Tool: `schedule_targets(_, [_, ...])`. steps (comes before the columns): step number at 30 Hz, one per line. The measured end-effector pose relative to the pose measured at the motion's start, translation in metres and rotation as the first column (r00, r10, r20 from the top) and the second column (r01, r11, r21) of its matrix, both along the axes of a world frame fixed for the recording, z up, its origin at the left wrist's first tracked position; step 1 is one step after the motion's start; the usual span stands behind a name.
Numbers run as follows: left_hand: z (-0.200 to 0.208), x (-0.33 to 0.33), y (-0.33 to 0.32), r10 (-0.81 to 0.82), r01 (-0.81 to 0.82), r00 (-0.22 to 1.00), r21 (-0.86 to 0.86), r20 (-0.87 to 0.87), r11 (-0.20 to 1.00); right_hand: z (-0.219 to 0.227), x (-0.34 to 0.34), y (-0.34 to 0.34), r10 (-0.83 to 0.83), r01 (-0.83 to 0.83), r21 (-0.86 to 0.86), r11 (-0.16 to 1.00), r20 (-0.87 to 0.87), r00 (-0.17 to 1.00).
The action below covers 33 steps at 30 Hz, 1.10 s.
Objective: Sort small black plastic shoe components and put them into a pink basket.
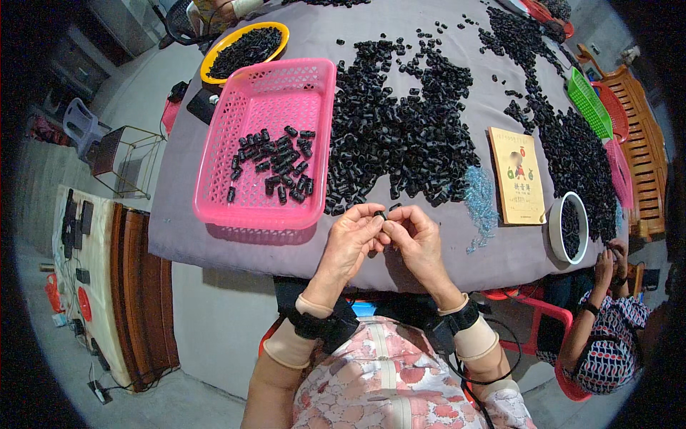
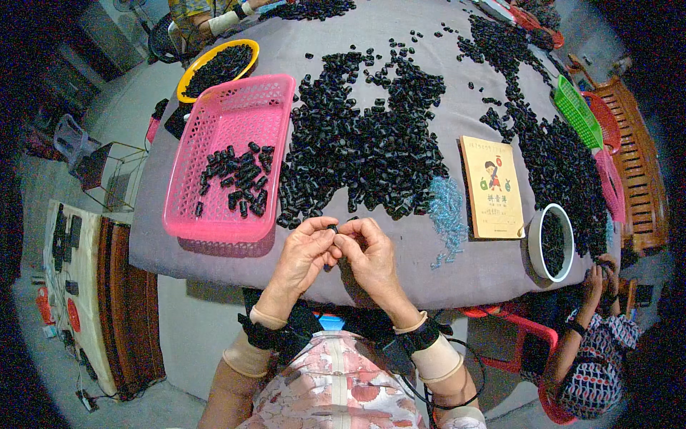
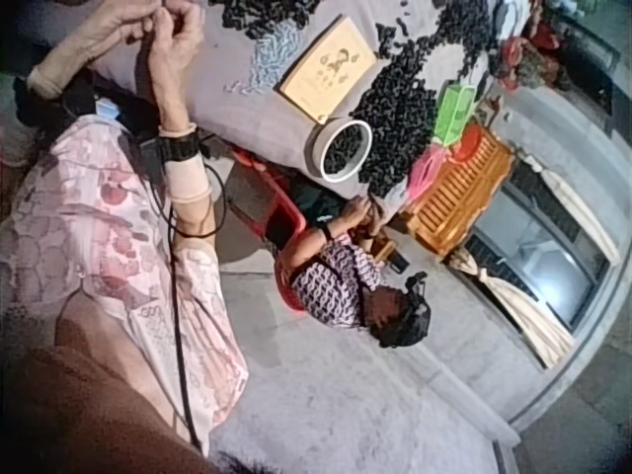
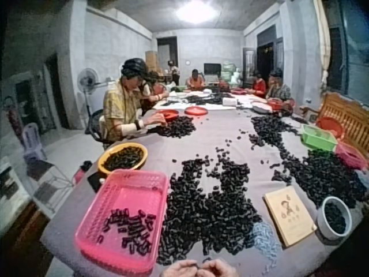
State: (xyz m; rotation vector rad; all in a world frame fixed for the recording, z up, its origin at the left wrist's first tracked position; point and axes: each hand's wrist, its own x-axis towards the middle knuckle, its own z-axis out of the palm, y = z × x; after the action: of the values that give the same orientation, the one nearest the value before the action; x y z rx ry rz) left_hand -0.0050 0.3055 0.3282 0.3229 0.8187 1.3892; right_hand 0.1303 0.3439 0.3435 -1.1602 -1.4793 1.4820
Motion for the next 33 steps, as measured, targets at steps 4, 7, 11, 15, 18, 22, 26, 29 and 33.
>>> schedule_targets(4, [-0.01,-0.002,0.0,-0.036,0.036,0.999,0.028,-0.009,0.999,-0.005,0.002,-0.001,0.081,-0.082,-0.004,0.997,-0.047,0.996])
schedule_targets(7, [-0.011,-0.003,0.0,-0.05,0.05,0.999,0.032,0.013,0.998,-0.005,0.0,0.001,0.137,-0.133,0.045,0.99,-0.085,0.987])
schedule_targets(11, [-0.009,-0.005,-0.001,-0.048,0.05,0.997,-0.043,0.065,0.998,-0.005,-0.005,0.005,0.172,-0.179,-0.027,0.984,-0.156,0.973])
schedule_targets(15, [-0.007,-0.009,-0.001,-0.106,0.106,0.992,0.012,0.067,0.994,-0.006,-0.003,0.007,0.213,-0.22,-0.033,0.975,-0.141,0.967])
schedule_targets(18, [0.001,-0.004,-0.001,-0.058,0.06,0.997,-0.047,0.047,0.997,-0.005,-0.002,0.007,0.241,-0.257,-0.085,0.963,-0.161,0.957])
schedule_targets(22, [0.002,0.001,-0.002,-0.011,0.018,0.993,-0.062,0.113,0.998,-0.009,-0.002,0.007,0.229,-0.231,0.006,0.973,-0.165,0.959])
schedule_targets(26, [0.004,0.001,-0.003,-0.015,0.02,0.994,-0.044,0.109,0.999,-0.01,-0.001,0.005,0.217,-0.209,0.062,0.976,-0.174,0.961])
schedule_targets(29, [-0.005,0.0,-0.003,-0.024,0.022,0.994,0.02,0.106,1.0,-0.01,-0.001,0.003,0.212,-0.21,0.025,0.977,-0.158,0.964])
schedule_targets(33, [-0.004,0.002,-0.003,0.0,0.002,0.996,-0.022,0.093,1.0,-0.005,0.0,0.002,0.211,-0.212,0.01,0.977,-0.139,0.968])
